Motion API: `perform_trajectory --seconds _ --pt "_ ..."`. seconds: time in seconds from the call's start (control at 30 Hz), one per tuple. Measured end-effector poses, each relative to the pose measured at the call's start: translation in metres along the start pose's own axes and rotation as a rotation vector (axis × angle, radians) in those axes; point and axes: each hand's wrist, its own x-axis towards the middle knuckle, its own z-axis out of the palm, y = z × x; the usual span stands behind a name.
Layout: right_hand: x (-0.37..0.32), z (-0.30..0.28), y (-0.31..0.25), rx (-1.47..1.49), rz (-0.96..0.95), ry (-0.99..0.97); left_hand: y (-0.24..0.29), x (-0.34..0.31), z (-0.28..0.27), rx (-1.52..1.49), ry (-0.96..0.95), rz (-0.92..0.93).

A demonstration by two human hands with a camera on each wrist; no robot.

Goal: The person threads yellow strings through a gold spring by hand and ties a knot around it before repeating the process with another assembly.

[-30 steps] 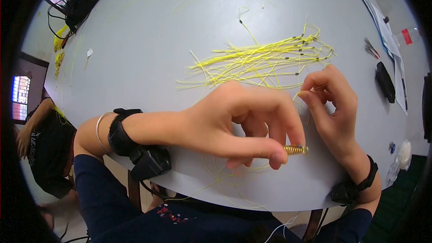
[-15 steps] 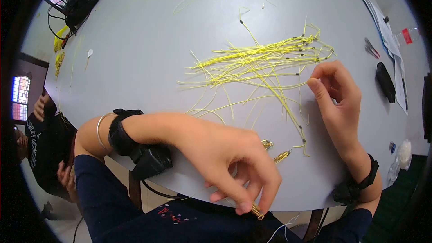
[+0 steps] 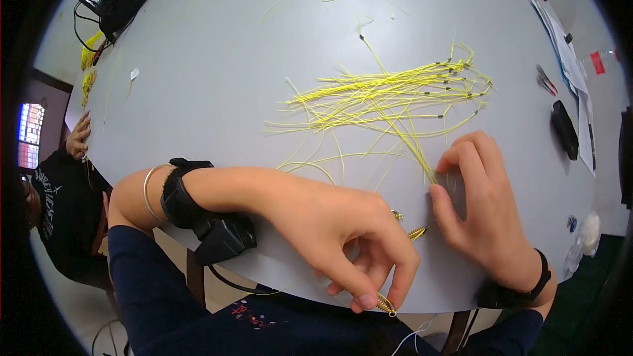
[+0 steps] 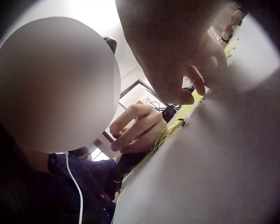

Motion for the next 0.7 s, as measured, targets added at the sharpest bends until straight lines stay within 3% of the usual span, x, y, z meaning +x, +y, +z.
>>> perform_trajectory --seconds 0.3,0.37,0.5,0.63,0.7 --pt "-0.001 0.003 0.000 -0.052 0.004 -0.027 -0.002 0.000 0.000 0.023 0.017 -0.012" --pt "0.002 0.010 0.005 0.110 0.063 0.165 -0.001 0.000 0.000 0.026 0.024 -0.020" --pt "0.007 0.011 0.017 0.308 0.121 0.316 0.002 -0.001 -0.001 0.031 0.021 -0.055" --pt "0.008 0.016 0.013 0.462 0.151 0.297 0.001 0.000 0.000 0.018 0.030 -0.064" --pt "0.011 0.017 0.013 0.714 0.203 0.334 0.000 0.000 0.000 0.014 0.040 -0.052"
